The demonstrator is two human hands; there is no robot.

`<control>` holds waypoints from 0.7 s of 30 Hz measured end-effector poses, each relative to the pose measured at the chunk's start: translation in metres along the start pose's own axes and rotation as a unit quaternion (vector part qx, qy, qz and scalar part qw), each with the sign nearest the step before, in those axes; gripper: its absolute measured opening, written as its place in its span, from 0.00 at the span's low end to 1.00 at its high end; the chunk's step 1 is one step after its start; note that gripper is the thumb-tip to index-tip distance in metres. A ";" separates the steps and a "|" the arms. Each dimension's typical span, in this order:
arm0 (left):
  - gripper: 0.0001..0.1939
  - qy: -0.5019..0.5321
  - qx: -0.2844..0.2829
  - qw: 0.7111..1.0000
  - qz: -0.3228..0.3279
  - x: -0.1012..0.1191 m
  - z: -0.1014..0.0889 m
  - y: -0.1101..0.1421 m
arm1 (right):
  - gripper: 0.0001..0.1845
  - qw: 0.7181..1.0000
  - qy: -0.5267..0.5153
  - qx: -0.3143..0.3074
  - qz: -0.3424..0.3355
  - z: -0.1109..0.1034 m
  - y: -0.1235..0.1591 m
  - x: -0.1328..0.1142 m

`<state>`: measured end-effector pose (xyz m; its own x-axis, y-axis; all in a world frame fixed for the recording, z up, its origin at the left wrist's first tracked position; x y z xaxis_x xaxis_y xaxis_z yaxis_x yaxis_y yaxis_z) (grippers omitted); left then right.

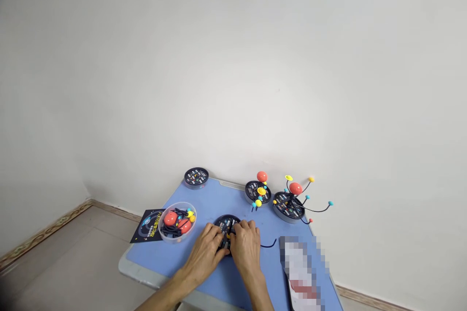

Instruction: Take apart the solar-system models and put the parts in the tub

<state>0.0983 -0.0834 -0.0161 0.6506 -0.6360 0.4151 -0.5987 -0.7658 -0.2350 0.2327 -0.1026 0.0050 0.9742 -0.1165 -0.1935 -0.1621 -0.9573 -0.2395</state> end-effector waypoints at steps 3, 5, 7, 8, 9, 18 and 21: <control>0.08 -0.004 -0.019 1.000 -0.012 -0.005 -0.003 -0.001 | 0.12 1.000 0.008 -0.030 0.000 -0.002 -0.004 -0.009; 0.08 -0.003 -0.023 1.000 -0.019 -0.009 -0.006 -0.001 | 0.13 0.999 -0.002 -0.035 -0.005 -0.002 -0.005 -0.013; 0.07 -0.003 -0.020 0.999 -0.027 -0.012 -0.007 -0.001 | 0.13 0.999 -0.011 -0.034 -0.008 0.000 -0.006 -0.015; 0.07 -0.001 -0.016 0.999 -0.031 -0.013 -0.008 -0.001 | 0.13 0.999 -0.013 -0.033 -0.008 0.000 -0.006 -0.016; 0.07 0.002 -0.010 0.999 -0.035 -0.014 -0.007 -0.002 | 0.12 0.999 -0.014 -0.032 -0.009 0.001 -0.007 -0.017; 0.09 -0.021 -0.007 0.997 -0.073 -0.011 0.002 -0.013 | 0.13 0.999 -0.012 -0.023 -0.023 0.006 -0.011 -0.016; 0.10 -0.032 -0.015 0.996 -0.076 -0.010 0.000 -0.014 | 0.14 0.999 -0.015 -0.018 -0.027 0.004 -0.011 -0.015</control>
<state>0.1008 -0.0664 -0.0171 0.7632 -0.5176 0.3869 -0.5036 -0.8515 -0.1458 0.2192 -0.0890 0.0069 0.9761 -0.0576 -0.2097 -0.1038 -0.9707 -0.2165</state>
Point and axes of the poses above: each hand's wrist, its own y-axis away from the middle knuckle, its own z-axis out of the palm, x = y × z, the point moved 1 cm from there along -y, towards the middle knuckle, and after that the axes turned 5 degrees about -x, right-handed, at the moved point
